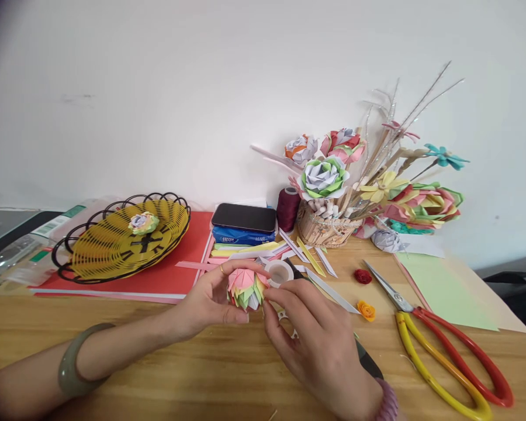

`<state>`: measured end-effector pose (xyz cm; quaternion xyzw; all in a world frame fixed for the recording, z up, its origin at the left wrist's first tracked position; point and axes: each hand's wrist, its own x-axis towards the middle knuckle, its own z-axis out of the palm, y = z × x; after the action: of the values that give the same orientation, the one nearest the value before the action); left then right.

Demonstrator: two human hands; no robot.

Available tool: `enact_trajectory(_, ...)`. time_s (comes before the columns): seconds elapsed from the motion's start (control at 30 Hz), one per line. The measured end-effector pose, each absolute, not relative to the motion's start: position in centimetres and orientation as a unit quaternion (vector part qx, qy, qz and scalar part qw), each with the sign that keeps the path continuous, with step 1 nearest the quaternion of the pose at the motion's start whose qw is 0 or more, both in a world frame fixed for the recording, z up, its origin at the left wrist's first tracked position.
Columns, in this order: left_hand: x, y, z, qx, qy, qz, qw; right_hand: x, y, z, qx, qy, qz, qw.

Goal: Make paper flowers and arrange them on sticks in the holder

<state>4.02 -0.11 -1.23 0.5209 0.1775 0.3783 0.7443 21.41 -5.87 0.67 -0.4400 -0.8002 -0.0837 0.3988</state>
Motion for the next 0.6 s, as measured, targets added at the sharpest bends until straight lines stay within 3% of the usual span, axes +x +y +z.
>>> enact_trajectory(0.17, 3.9, -0.2, -1.2, 0.522, 0.148, 0.362, 0.758, 21.3, -5.7, 0.7, -0.428, -0.805, -0.075, 0.404)
enact_trajectory(0.33, 3.7, -0.1, -1.3, 0.551, 0.154, 0.381, 0.727, 21.1, -5.8, 1.1, -0.445, -0.792, 0.004, 0.418)
enact_trajectory(0.47, 3.6, -0.1, -1.6, 0.572, 0.166, 0.410, 0.691, 21.0, -6.0, 2.0, -0.512, -0.718, 0.165, 0.441)
enact_trajectory(0.6, 3.4, -0.2, -1.6, 0.661, 0.170, 0.430, 0.591, 20.8, -5.8, 2.5, -0.569, -0.583, 0.405, 0.416)
